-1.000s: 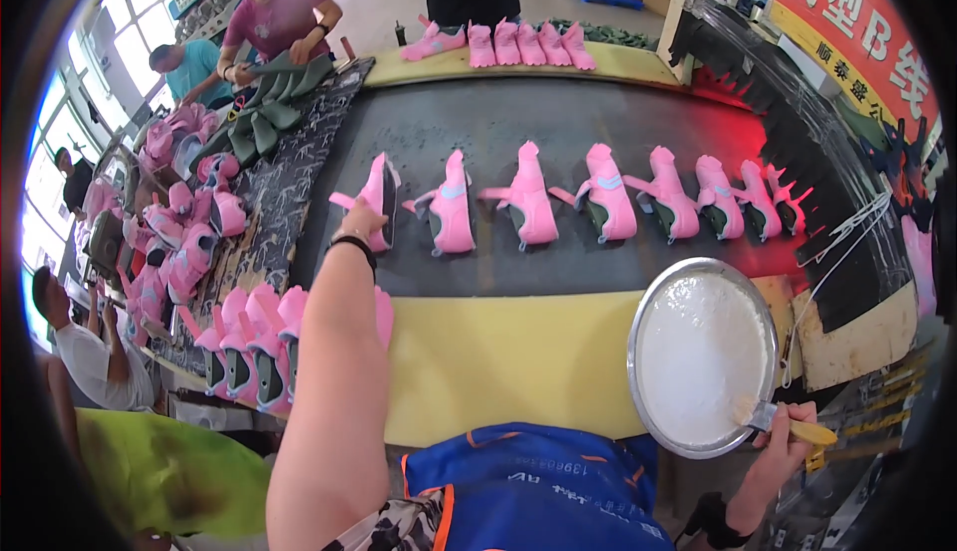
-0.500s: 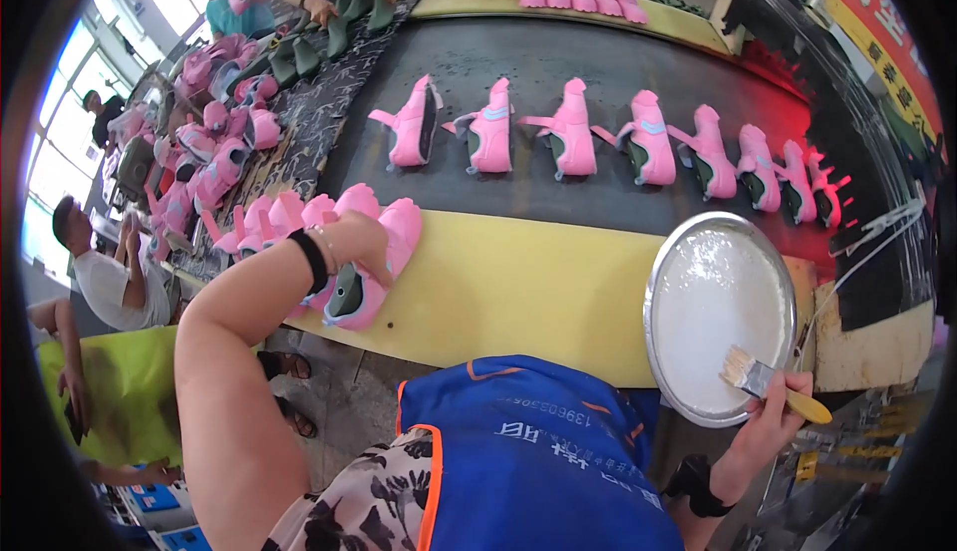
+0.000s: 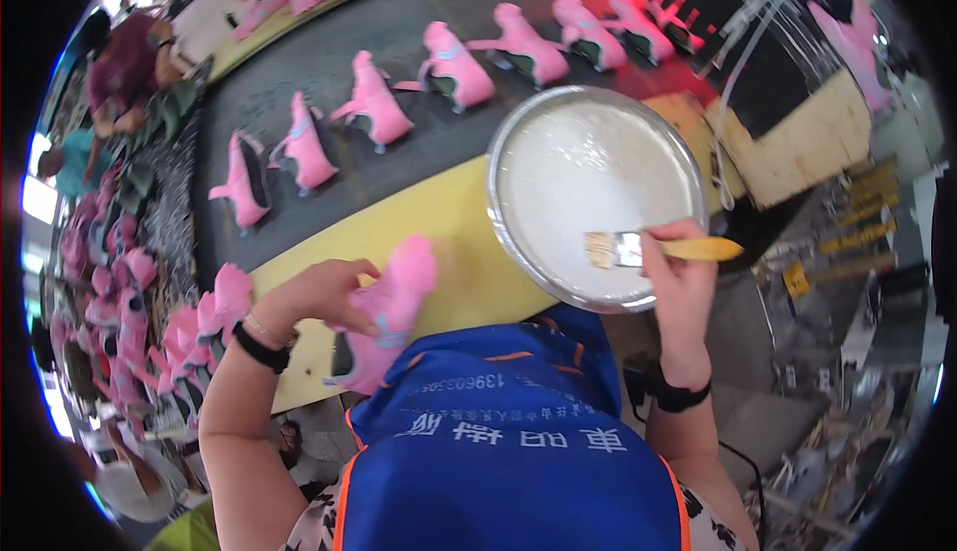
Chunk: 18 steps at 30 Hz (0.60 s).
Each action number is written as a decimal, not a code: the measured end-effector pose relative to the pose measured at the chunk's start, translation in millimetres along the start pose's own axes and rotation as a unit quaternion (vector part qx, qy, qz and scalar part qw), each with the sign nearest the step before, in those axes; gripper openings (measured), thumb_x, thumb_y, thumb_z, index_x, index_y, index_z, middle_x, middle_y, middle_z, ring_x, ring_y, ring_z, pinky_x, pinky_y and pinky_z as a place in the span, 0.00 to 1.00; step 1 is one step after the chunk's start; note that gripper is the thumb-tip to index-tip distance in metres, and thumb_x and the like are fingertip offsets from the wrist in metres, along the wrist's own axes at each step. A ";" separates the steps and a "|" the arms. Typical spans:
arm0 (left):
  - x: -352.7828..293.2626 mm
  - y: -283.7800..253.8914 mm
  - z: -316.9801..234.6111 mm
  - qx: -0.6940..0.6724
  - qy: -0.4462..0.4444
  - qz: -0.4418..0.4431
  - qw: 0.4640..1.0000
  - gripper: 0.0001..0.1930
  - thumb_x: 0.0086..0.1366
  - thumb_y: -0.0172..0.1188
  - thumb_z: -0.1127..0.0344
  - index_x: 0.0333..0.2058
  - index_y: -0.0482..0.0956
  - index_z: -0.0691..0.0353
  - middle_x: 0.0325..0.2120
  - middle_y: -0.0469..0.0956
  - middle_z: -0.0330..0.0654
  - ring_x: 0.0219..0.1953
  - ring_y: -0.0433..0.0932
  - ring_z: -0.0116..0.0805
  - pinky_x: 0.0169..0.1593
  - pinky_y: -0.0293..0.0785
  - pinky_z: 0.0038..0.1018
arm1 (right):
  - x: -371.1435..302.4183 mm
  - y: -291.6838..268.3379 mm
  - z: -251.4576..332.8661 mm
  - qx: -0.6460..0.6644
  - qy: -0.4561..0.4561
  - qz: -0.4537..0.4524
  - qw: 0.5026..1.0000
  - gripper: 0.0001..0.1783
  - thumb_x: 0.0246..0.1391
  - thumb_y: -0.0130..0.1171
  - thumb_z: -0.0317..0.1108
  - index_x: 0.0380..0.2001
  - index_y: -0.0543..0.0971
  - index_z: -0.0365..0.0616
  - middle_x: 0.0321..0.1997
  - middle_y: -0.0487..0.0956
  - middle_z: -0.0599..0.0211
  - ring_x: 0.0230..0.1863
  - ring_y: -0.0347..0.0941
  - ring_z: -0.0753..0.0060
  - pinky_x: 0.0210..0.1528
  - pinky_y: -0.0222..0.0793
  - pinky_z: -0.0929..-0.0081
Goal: Applying glue to the bottom of shoe soles with a brush and placing them onto a conveyor belt.
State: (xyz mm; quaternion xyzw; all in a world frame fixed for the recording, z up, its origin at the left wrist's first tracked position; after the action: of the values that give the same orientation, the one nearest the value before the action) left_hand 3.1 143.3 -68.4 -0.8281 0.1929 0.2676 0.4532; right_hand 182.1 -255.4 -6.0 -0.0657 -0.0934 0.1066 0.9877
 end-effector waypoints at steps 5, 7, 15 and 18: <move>-49.5 3.3 18.9 0.065 0.040 -0.233 0.969 0.56 0.37 0.83 0.44 0.64 0.69 0.62 0.53 0.77 0.56 0.59 0.73 0.58 0.63 0.69 0.43 | -5.2 21.3 2.5 -0.141 -0.016 0.061 0.988 0.07 0.54 0.71 0.27 0.36 0.83 0.40 0.34 0.85 0.65 0.34 0.81 0.75 0.37 0.74 0.79; -70.7 32.7 18.4 0.139 -0.054 -0.310 0.939 0.62 0.39 0.83 0.46 0.70 0.59 0.61 0.54 0.75 0.59 0.58 0.74 0.61 0.61 0.71 0.46 | -5.3 23.7 0.8 -0.166 -0.044 0.062 0.983 0.08 0.53 0.73 0.30 0.35 0.84 0.41 0.35 0.85 0.65 0.34 0.82 0.72 0.37 0.75 0.77; -52.3 90.9 -6.0 -0.144 -0.114 -0.386 0.904 0.57 0.48 0.72 0.63 0.74 0.48 0.57 0.58 0.73 0.61 0.56 0.78 0.57 0.58 0.75 0.46 | 2.7 37.4 -17.9 -0.262 0.021 0.160 0.952 0.12 0.52 0.73 0.37 0.36 0.85 0.42 0.35 0.86 0.63 0.31 0.84 0.66 0.36 0.76 0.74; -40.9 86.4 1.8 -0.470 -0.049 -0.294 0.831 0.52 0.49 0.69 0.68 0.73 0.53 0.60 0.60 0.72 0.55 0.57 0.77 0.48 0.58 0.76 0.39 | 9.6 29.5 -26.0 -0.200 0.061 0.151 0.966 0.11 0.52 0.73 0.34 0.36 0.85 0.38 0.33 0.86 0.61 0.30 0.83 0.72 0.35 0.76 0.75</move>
State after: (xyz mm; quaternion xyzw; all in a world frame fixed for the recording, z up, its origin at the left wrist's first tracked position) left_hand -78.0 103.5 -99.9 -0.9448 -0.2307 0.2201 0.0755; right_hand 190.6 -227.5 -34.1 -0.2813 -0.0418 0.2293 0.9309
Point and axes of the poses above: each hand's wrist, its own x-axis towards the middle knuckle, its own y-axis out of the palm, z = x × y, the point moved 4 cm from there along x, towards the middle knuckle
